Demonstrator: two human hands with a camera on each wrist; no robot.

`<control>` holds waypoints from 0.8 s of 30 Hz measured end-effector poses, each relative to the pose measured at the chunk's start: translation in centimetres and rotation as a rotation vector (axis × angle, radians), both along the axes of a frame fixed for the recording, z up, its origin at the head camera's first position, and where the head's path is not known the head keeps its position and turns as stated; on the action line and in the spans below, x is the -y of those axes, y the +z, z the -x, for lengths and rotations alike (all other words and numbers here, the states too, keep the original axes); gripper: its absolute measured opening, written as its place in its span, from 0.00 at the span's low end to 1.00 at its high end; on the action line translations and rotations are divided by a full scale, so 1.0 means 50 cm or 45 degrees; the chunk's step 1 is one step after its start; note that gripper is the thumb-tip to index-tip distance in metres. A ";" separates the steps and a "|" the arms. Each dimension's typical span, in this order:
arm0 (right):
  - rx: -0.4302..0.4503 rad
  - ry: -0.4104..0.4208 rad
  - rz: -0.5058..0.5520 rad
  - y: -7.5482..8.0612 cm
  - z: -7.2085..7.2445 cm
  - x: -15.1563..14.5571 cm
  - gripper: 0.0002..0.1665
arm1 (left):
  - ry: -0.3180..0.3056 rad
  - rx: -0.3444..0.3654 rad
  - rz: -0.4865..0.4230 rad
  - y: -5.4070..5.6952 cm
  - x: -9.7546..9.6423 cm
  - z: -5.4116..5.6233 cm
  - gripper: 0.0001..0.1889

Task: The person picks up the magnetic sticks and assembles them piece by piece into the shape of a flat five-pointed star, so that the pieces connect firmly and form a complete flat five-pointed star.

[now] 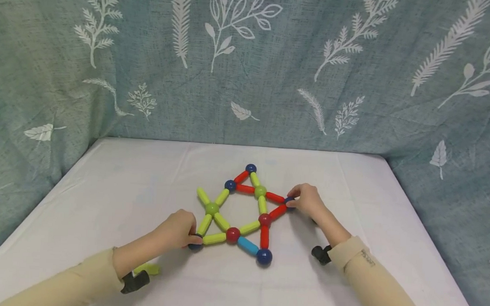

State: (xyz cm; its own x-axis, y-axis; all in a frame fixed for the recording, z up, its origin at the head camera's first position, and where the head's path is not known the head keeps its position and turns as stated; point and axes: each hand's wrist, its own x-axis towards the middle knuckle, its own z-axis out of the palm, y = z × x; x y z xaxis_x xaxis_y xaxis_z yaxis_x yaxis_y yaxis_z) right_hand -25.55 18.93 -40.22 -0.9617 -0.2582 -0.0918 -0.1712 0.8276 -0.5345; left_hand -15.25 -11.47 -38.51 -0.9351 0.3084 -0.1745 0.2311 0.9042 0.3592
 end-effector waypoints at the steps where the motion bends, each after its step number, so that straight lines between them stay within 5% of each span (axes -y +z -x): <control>1: 0.001 -0.007 -0.003 -0.001 0.002 -0.001 0.14 | -0.005 -0.013 0.006 -0.001 -0.005 -0.003 0.19; 7: 0.006 -0.019 -0.013 -0.005 0.012 -0.003 0.14 | -0.027 -0.081 0.047 -0.003 -0.021 -0.018 0.19; 12: 0.015 -0.025 -0.004 -0.006 0.017 -0.003 0.14 | 0.004 0.007 0.091 0.007 0.000 -0.028 0.15; 18: 0.022 -0.019 0.012 -0.009 0.020 -0.003 0.14 | 0.043 0.131 0.090 0.018 0.082 -0.060 0.27; 24: 0.008 0.023 0.034 -0.007 0.024 -0.009 0.14 | 0.028 0.192 -0.181 -0.014 0.183 -0.090 0.27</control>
State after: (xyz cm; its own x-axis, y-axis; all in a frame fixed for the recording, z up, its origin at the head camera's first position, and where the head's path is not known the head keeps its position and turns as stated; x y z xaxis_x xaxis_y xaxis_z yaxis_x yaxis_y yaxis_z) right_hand -26.73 19.36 -40.57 -0.9563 -0.2782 -0.0903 -0.1829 0.8097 -0.5576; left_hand -10.78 -20.65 -39.19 -0.9084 0.3198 -0.2694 0.1459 0.8462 0.5125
